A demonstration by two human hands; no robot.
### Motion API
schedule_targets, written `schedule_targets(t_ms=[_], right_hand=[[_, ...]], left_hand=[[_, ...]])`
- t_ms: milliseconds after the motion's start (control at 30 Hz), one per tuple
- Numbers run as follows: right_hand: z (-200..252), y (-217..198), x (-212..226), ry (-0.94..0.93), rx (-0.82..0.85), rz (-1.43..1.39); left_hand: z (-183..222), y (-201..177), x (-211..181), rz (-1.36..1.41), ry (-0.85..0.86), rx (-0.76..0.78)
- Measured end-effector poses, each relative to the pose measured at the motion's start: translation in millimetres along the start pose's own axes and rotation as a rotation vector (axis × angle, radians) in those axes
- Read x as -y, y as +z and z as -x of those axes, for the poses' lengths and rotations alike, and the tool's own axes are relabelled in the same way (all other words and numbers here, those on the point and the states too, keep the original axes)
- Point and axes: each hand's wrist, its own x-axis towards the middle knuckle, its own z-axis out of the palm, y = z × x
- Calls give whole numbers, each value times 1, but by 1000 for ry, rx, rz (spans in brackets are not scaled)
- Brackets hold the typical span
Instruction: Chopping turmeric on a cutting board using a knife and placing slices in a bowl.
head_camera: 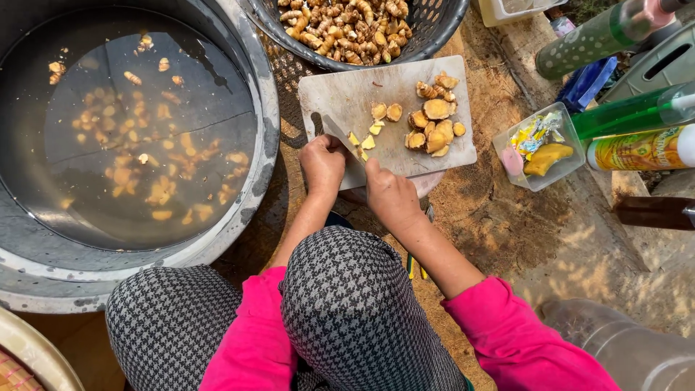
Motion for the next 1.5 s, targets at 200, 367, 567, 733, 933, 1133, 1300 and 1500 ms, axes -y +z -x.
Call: schedule_targets(t_ms=[200,367,567,733,933,1133,1300,1500], right_hand=[[-32,15,-7,18,19,34],[-44,-16,-16,84,48,-284],[-1,-18,24,110,26,-87],[1,0,24,123,26,-30],[-29,21,12,113,40,35],[-71,10,-17,74,-38,-154],[-34,-10,3,96,-38,-192],[-10,-6,20,80,12,-46]], left_hand=[[-2,4,5,-38,59,-12],[1,2,-1,53,14,14],[4,7,1,-2,1,11],[1,7,4,-53,41,-31],[-2,9,10,-70,68,-46],[-2,1,-11,46,-38,-5],[1,3,-5,71,-92,46],[4,0,-10,-4,-58,50]])
